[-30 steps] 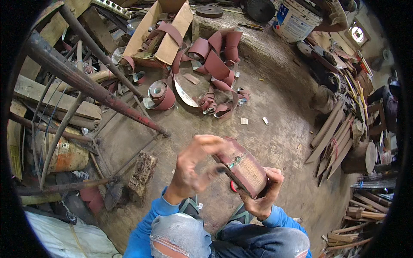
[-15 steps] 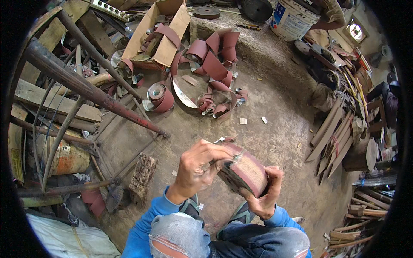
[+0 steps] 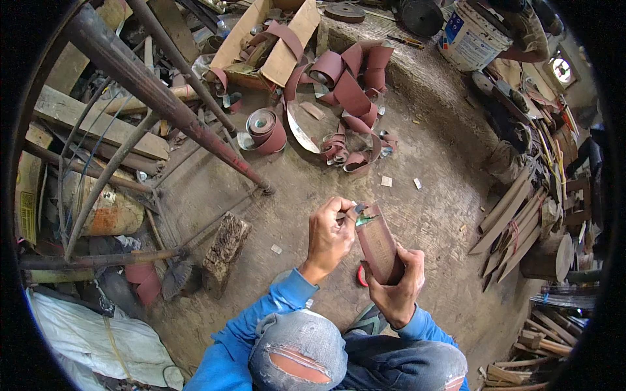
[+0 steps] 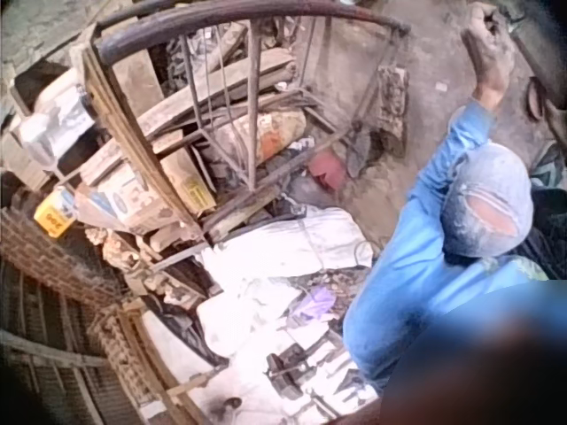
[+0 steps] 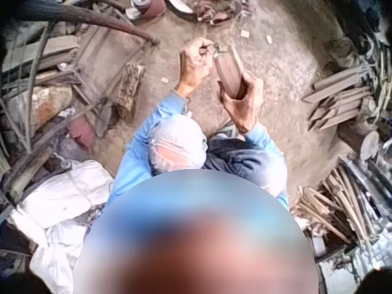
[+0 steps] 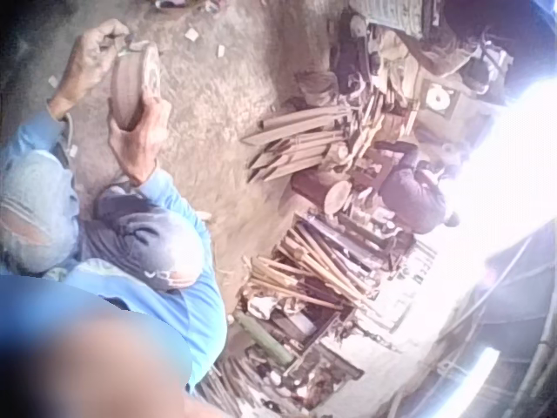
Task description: The person opens a drawer, retrieves a roll of sandpaper, and walks to a cluttered floor area. Sitting cross-legged, they use red-handled scissors to cut a strip from the roll, then peel and separate the strip from the backing.
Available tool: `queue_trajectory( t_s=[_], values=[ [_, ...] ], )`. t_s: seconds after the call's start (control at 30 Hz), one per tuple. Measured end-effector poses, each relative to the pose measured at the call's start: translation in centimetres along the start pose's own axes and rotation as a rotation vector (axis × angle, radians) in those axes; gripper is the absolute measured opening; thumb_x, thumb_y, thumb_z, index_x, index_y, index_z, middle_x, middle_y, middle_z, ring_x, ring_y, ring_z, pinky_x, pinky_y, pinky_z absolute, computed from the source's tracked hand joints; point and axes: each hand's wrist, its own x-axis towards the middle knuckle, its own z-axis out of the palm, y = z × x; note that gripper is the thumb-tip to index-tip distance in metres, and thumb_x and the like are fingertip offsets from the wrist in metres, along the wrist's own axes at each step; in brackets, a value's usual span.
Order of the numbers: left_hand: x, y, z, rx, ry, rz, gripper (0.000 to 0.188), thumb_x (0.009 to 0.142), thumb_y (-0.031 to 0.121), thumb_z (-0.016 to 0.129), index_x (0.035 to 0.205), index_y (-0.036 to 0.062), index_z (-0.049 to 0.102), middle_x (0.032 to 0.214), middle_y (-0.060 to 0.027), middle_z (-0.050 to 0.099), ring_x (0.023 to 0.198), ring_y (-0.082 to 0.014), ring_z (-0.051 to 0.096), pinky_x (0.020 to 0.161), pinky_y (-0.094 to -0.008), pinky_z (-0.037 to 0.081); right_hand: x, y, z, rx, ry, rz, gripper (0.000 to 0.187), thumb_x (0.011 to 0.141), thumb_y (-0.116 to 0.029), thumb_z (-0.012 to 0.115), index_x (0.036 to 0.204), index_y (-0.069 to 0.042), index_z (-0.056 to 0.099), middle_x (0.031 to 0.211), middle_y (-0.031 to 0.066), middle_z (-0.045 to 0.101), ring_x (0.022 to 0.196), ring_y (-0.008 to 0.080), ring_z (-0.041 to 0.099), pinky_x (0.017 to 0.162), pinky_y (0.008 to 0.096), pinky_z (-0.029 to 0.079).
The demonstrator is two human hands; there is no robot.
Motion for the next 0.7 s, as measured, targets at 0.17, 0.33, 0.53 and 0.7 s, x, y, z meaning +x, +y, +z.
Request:
queue_trajectory(
  t_s=[0.17, 0.33, 0.53, 0.7],
  values=[
    [1.1, -1.7, 1.7, 0.057, -0.01, 0.066, 0.015, 0.095, 0.013, 0.065, 0.094, -0.0028, 0.064, 0.077, -0.0066, 0.067, 0.062, -0.0094, 0.059, 0.053, -0.0288, 0.047, 0.8, 0.1, -0.3, -0.044, -0.017, 0.002, 0.065, 0.057, -0.006, 0.087, 0.113, -0.003, 0.054, 0.091, 0.0157, 0.053, 0.079, 0.0323, 0.058, 0.069, 0.0401, 0.047],
    [4.6, -4.4, -1.4, 0.06, 0.319, -0.102, 0.015, 0.095, 0.007, 0.061, 0.081, -0.0002, 0.059, 0.07, -0.0062, 0.064, 0.059, -0.0134, 0.06, 0.054, -0.0295, 0.05, -1.1, -0.1, -1.3, 0.043, 0.007, -0.112, 0.052, 0.069, -0.006, 0.083, 0.113, -0.005, 0.055, 0.102, 0.0142, 0.061, 0.091, 0.0294, 0.062, 0.08, 0.036, 0.048],
    [2.9, -4.9, -1.5, -0.422, -0.334, -0.529, 0.041, 0.099, 0.037, 0.06, 0.109, -0.0022, 0.06, 0.097, -0.0122, 0.067, 0.088, -0.0205, 0.068, 0.079, -0.0338, 0.055, -2.5, 4.2, 1.0, -0.113, 0.064, 0.114, 0.074, 0.06, -0.014, 0.088, 0.121, -0.006, 0.048, 0.107, 0.0166, 0.053, 0.094, 0.0377, 0.059, 0.075, 0.0461, 0.051],
    [0.2, -1.1, 2.8, -0.185, -0.435, -0.05, 0.074, 0.084, 0.03, 0.078, 0.139, -0.0021, 0.04, 0.13, -0.0203, 0.056, 0.121, -0.0304, 0.056, 0.1, -0.0383, 0.046, -2.1, 2.5, 4.4, -0.011, 0.099, -0.099, 0.076, 0.061, -0.009, 0.087, 0.123, -0.005, 0.044, 0.115, 0.0199, 0.048, 0.109, 0.0345, 0.052, 0.094, 0.045, 0.044]
  ],
)
